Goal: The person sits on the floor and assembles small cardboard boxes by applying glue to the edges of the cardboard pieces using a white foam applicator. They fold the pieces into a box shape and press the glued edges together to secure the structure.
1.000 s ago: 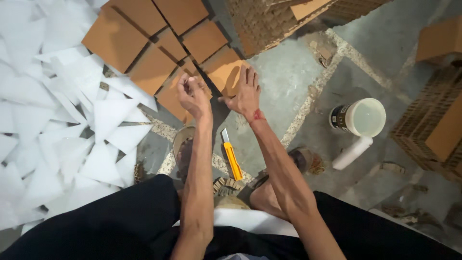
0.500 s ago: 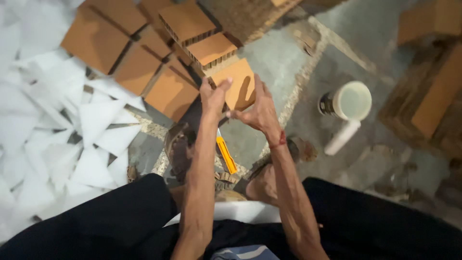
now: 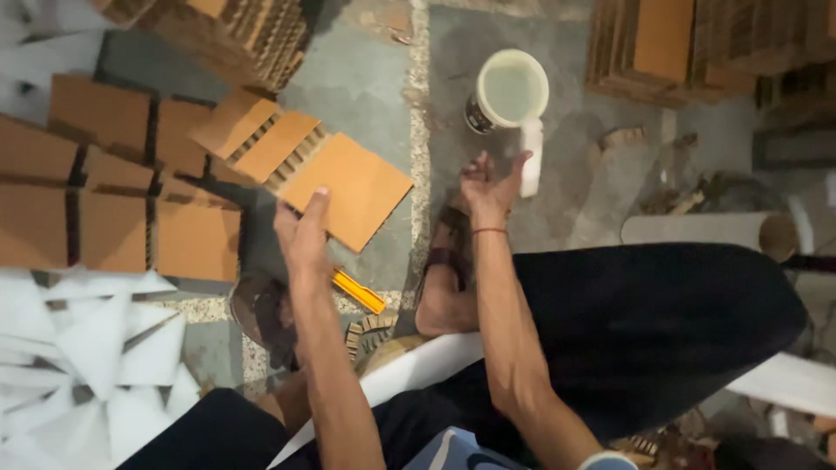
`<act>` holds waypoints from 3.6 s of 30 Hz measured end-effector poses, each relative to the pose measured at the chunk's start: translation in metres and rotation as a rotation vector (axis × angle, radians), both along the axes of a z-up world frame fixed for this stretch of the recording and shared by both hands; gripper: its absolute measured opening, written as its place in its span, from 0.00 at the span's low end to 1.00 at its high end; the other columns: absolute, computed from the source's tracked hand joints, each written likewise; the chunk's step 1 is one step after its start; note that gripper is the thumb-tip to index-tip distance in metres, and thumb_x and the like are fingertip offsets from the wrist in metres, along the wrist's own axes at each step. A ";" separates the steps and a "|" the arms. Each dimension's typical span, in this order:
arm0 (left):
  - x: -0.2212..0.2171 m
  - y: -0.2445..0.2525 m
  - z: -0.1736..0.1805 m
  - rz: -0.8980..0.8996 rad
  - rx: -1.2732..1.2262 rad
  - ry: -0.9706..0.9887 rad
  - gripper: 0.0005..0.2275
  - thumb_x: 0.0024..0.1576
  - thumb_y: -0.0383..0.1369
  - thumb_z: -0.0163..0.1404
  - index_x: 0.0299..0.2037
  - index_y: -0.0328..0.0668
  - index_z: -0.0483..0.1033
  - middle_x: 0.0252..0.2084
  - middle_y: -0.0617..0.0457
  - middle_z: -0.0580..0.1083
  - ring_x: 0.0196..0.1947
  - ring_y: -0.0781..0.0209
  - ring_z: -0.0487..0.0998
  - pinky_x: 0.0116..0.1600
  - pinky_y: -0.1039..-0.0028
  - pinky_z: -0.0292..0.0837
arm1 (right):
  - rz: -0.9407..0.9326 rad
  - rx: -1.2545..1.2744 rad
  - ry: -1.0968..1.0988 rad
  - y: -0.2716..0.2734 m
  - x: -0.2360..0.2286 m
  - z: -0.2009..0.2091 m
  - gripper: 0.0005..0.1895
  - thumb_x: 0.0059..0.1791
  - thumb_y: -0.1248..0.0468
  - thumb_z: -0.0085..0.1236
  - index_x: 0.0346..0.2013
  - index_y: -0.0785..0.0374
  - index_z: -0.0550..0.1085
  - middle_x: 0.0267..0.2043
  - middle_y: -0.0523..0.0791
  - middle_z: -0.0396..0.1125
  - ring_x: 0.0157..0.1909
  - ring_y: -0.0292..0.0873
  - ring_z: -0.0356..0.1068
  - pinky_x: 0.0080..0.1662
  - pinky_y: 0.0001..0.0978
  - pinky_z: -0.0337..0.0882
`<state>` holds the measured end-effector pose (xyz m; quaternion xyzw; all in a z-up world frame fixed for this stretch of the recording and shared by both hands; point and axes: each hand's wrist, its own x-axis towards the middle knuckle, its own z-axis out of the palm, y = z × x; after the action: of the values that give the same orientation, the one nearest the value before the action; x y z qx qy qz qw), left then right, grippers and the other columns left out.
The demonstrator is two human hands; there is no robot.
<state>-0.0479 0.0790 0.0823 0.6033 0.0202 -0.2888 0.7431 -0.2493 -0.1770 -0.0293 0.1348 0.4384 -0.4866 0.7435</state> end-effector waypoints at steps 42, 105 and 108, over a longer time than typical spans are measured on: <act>0.062 -0.045 0.006 -0.928 0.255 -0.305 0.18 0.54 0.36 0.61 0.51 0.34 0.81 0.39 0.52 0.81 0.37 0.70 0.77 0.43 0.76 0.74 | 0.296 -0.955 1.182 -0.115 -0.008 0.092 0.13 0.47 0.66 0.68 0.43 0.70 0.80 0.39 0.50 0.78 0.35 0.38 0.74 0.39 0.29 0.73; 0.063 -0.040 -0.016 -0.633 0.093 -0.258 0.22 0.49 0.25 0.66 0.56 0.30 0.80 0.40 0.57 0.77 0.34 0.75 0.73 0.38 0.82 0.72 | 1.249 -1.858 1.354 0.013 0.067 0.198 0.11 0.42 0.67 0.70 0.38 0.62 0.83 0.37 0.51 0.77 0.39 0.52 0.77 0.42 0.42 0.76; 0.068 -0.034 -0.016 -0.600 -0.152 -0.112 0.23 0.51 0.26 0.64 0.58 0.29 0.76 0.44 0.57 0.80 0.36 0.76 0.77 0.39 0.84 0.75 | 1.254 -1.820 1.404 0.011 0.049 0.189 0.11 0.41 0.68 0.70 0.38 0.62 0.84 0.38 0.51 0.77 0.40 0.53 0.77 0.43 0.43 0.76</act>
<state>0.0198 0.0448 0.0667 0.5399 -0.2216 -0.4623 0.6676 -0.2004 -0.1664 0.1592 -0.9192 0.2343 -0.1460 0.2808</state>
